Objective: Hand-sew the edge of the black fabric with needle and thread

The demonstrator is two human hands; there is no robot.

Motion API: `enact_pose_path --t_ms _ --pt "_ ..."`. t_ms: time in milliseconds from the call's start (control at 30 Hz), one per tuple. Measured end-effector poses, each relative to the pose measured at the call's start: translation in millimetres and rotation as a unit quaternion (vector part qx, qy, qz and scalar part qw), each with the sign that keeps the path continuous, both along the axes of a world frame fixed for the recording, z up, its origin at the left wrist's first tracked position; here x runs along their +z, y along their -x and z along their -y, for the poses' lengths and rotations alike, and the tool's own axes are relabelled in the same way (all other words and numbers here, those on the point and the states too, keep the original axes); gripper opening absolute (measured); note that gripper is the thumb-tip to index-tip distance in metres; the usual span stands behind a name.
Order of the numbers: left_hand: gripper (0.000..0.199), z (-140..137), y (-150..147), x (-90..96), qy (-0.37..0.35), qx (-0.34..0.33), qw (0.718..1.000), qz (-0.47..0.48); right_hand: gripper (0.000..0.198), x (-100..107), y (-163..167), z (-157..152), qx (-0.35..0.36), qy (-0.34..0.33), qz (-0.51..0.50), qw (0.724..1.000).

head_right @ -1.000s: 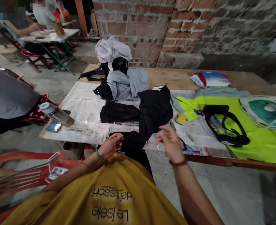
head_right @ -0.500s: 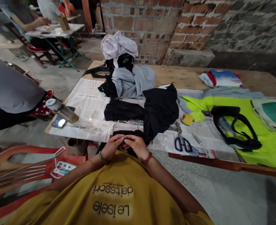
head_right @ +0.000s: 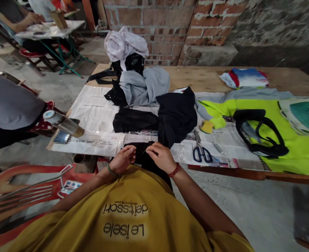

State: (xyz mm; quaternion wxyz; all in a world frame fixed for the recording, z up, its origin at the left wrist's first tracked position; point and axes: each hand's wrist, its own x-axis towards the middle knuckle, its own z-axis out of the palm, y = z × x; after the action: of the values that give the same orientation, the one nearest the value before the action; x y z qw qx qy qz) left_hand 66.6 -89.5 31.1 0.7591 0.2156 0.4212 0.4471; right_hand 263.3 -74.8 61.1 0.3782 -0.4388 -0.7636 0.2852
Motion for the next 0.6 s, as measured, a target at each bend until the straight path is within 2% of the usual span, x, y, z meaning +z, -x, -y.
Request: enact_pose_path --t_ms 167,233,300,367,433,467,500,533,600 --pt "0.039 -8 7 3.7 0.008 -0.009 0.997 -0.074 0.013 9 -6 -5 0.059 -0.027 0.036 0.997" --pt "0.037 -5 9 19.1 -0.006 -0.039 0.994 -0.1 0.012 12 -5 -6 0.062 -0.024 0.029 0.997" --pt "0.031 6 15 46.6 -0.057 -0.11 0.985 -0.116 0.011 15 -3 -6 0.056 -0.019 0.013 0.998" --pt "0.026 22 27 81.2 -0.147 -0.237 0.951 -0.13 0.011 18 -2 -5 0.052 -0.013 -0.003 0.999" --pt "0.029 40 43 111.7 -0.249 -0.379 0.883 -0.123 0.011 21 -1 -4 0.051 -0.009 -0.016 0.999" --pt "0.032 49 51 121.8 -0.293 -0.428 0.849 -0.104 0.011 23 0 -4 0.052 -0.007 -0.02 0.998" --pt "0.034 58 58 127.2 -0.333 -0.453 0.823 -0.085 0.011 24 0 -4 0.053 -0.007 -0.023 0.998" --pt "0.034 65 64 128.0 -0.361 -0.455 0.809 -0.085 0.011 25 1 -4 0.053 -0.007 -0.024 0.998" --pt "0.033 75 72 118.0 -0.392 -0.439 0.797 -0.134 0.011 26 3 -5 0.053 -0.008 -0.023 0.998"
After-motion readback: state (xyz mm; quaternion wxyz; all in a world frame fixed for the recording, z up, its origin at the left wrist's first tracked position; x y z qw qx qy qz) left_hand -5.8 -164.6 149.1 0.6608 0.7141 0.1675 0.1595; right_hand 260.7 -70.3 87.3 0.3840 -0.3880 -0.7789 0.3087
